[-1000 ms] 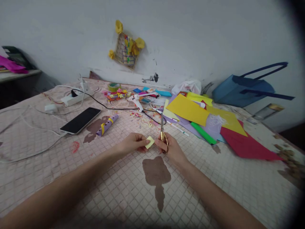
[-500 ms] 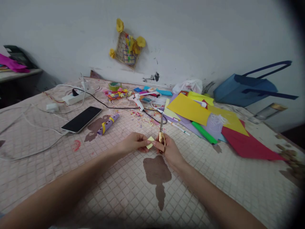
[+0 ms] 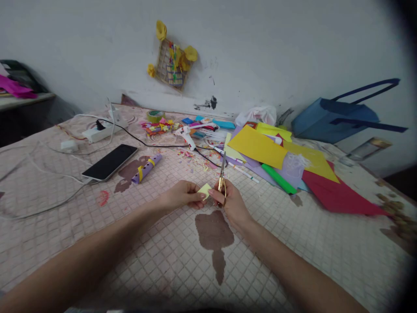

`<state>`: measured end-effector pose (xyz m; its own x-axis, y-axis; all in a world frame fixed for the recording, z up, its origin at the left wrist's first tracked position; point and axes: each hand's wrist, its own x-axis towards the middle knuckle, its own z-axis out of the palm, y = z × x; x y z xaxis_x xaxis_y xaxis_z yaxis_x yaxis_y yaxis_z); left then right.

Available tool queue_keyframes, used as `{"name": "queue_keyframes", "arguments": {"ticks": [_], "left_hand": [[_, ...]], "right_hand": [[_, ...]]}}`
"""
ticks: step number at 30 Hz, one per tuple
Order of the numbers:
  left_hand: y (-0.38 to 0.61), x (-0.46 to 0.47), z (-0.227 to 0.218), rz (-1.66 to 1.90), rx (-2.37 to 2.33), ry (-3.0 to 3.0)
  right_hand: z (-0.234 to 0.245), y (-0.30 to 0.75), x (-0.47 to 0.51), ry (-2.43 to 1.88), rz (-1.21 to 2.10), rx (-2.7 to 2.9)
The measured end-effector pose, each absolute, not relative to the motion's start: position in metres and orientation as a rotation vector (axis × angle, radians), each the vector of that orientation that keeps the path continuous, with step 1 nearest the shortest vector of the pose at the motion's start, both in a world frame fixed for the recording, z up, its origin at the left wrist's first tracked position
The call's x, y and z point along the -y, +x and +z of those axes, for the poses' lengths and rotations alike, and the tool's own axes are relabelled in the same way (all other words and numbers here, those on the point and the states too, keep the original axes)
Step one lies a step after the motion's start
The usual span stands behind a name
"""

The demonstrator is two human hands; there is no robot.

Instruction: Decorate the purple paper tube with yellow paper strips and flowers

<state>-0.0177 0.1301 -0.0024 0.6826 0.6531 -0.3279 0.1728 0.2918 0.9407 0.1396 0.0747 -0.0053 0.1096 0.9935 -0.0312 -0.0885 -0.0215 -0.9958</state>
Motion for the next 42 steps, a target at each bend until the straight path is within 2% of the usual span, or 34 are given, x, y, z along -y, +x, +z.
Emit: {"name": "queue_keyframes", "arguments": {"ticks": [6, 12, 31, 36, 42], "left_hand": [[-0.015, -0.129, -0.006, 0.563, -0.803, 1.053], [-0.017, -0.133, -0.007, 0.730, -0.772, 0.991], [-0.015, -0.125, -0.001, 0.497, -0.802, 1.204], [-0.012, -0.123, -0.004, 0.648, -0.812, 1.125], [-0.011, -0.121, -0.002, 0.636, -0.833, 1.182]], "right_hand": [[-0.004, 0.142, -0.074, -1.197, 1.167, 1.047], [-0.005, 0.144, -0.072, -1.159, 1.303, 0.986], [0.002, 0.155, -0.080, -1.232, 1.254, 1.036], [0.001, 0.151, -0.078, -1.215, 1.290, 1.101], [-0.001, 0.148, -0.076, -1.163, 1.308, 1.168]]}}
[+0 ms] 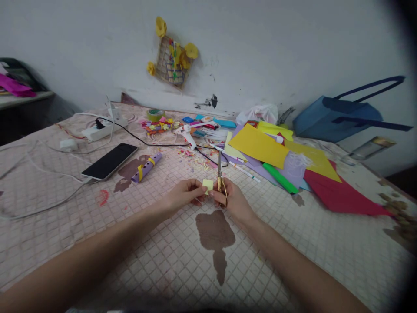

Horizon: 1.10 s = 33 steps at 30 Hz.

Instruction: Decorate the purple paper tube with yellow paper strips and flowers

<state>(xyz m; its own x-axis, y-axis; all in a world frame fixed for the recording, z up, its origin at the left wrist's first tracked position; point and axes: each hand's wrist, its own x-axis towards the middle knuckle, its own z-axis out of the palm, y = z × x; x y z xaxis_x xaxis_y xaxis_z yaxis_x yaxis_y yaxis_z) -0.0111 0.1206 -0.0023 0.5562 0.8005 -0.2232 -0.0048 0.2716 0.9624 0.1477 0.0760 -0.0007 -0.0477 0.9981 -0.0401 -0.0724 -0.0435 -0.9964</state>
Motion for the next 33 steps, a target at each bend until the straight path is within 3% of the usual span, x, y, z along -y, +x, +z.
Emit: {"name": "queue_keyframes", "arguments": {"ticks": [19, 33], "left_hand": [[-0.012, -0.123, 0.008, 1.075, -0.776, 0.944], [-0.010, -0.122, 0.008, 1.133, -0.725, 0.805]], "right_hand": [[0.007, 0.140, -0.059, -1.300, 1.256, 1.526], [-0.001, 0.138, -0.058, -1.352, 1.129, 1.593]]}}
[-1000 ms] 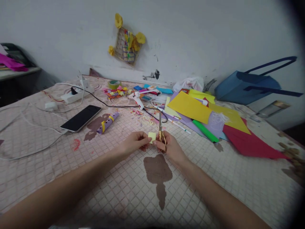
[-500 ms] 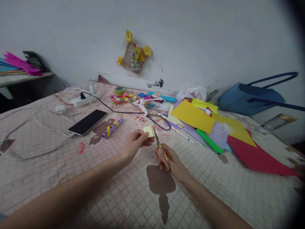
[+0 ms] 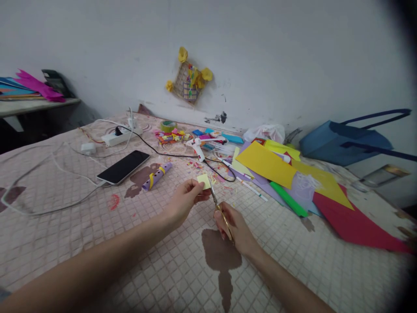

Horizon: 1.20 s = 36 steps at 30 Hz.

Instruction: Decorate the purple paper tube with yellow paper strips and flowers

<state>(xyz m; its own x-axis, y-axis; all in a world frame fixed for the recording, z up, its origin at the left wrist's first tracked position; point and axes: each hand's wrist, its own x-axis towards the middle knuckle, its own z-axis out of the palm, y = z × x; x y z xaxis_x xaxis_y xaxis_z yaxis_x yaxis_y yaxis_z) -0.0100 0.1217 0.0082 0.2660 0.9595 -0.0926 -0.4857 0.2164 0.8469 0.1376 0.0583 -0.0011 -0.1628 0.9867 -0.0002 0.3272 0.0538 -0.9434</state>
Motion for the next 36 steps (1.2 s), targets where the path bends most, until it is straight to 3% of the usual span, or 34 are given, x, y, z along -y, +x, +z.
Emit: {"name": "queue_keyframes", "arguments": {"ticks": [13, 36], "left_hand": [[-0.0093, -0.1210, 0.0077, 1.142, -0.721, 0.765], [-0.0085, -0.1203, 0.0097, 1.143, -0.715, 0.727]], "right_hand": [[-0.0078, 0.1359, -0.0598, -1.322, 1.228, 1.485], [-0.0077, 0.1379, -0.0605, -1.437, 1.035, 1.582]]}}
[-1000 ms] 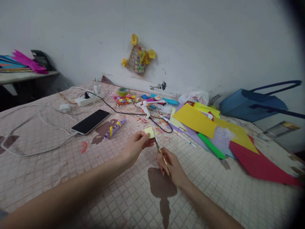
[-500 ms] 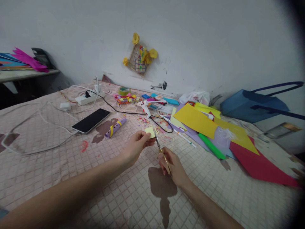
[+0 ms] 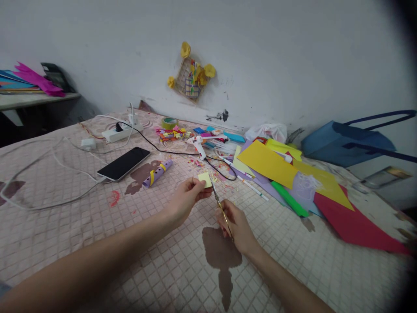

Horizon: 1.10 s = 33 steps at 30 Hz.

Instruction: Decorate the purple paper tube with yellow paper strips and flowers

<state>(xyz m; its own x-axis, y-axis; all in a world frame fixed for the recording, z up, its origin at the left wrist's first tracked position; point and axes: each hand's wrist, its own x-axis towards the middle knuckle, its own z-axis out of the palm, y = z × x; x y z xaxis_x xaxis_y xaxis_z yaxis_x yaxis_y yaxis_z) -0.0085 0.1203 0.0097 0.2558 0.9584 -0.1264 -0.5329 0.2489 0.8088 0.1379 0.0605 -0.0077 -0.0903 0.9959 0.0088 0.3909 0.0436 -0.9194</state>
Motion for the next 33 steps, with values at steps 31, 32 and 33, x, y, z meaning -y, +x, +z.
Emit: {"name": "queue_keyframes", "arguments": {"ticks": [31, 32, 33], "left_hand": [[-0.007, -0.120, 0.009, 1.194, -0.656, 0.686], [-0.007, -0.120, 0.009, 1.195, -0.654, 0.688], [-0.007, -0.120, 0.009, 1.197, -0.652, 0.690]], "right_hand": [[0.001, 0.141, -0.063, -1.814, 0.306, 1.972], [0.001, 0.141, -0.063, -1.818, 0.290, 1.972], [0.001, 0.141, -0.063, -1.819, 0.276, 1.969]]}}
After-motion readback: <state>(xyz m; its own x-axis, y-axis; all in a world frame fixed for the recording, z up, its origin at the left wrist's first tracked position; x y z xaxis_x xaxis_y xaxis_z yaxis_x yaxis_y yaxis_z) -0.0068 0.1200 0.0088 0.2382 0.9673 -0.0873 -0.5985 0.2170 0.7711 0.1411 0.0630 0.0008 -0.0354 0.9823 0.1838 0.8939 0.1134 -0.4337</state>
